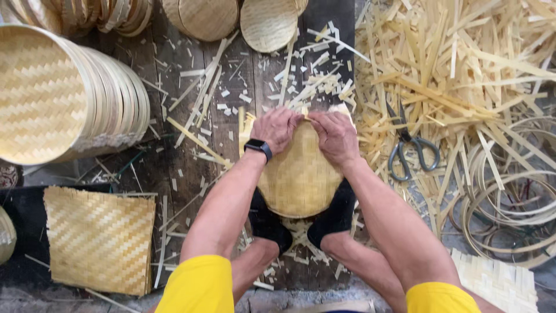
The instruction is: The person assembles a circular bamboo rim onto a woven base, uses large shears to trim the excess bamboo strips from around the rim, and places the finished component onto a stack of similar items.
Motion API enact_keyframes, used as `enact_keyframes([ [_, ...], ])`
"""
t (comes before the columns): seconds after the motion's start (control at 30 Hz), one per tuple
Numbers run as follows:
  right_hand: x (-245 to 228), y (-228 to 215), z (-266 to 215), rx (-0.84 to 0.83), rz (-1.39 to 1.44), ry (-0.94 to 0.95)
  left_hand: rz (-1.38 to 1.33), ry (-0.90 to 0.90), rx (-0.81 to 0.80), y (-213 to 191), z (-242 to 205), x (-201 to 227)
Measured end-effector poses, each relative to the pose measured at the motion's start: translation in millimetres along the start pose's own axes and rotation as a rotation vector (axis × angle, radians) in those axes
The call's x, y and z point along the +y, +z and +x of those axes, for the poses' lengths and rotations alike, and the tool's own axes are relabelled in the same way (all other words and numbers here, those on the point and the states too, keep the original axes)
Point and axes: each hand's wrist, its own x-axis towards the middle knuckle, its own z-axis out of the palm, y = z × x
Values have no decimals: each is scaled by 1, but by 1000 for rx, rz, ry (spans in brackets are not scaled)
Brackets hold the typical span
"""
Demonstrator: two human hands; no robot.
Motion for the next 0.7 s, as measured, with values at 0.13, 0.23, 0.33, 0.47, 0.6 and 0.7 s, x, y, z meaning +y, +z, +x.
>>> enact_keyframes([
  [0.13,10,6,13,-230,368,434,-98,-278,-216,-2,13,4],
  [0.23,15,7,15,-233,410,507,-212,-404,-304,-4,29,-1],
  [0.33,10,2,13,-73,388,282,-274,-469,-343,-5,32,2],
  [0.47,7,-5,-14,66,179,174,-424,-552,-386,-7,41,-9],
  [0.6,29,16,-8,-217,611,749,-431,-543,-387,-2,43,-8],
  [0.7,48,32,-17,-213,785,745,-426,-602,-418,-2,42,-8],
])
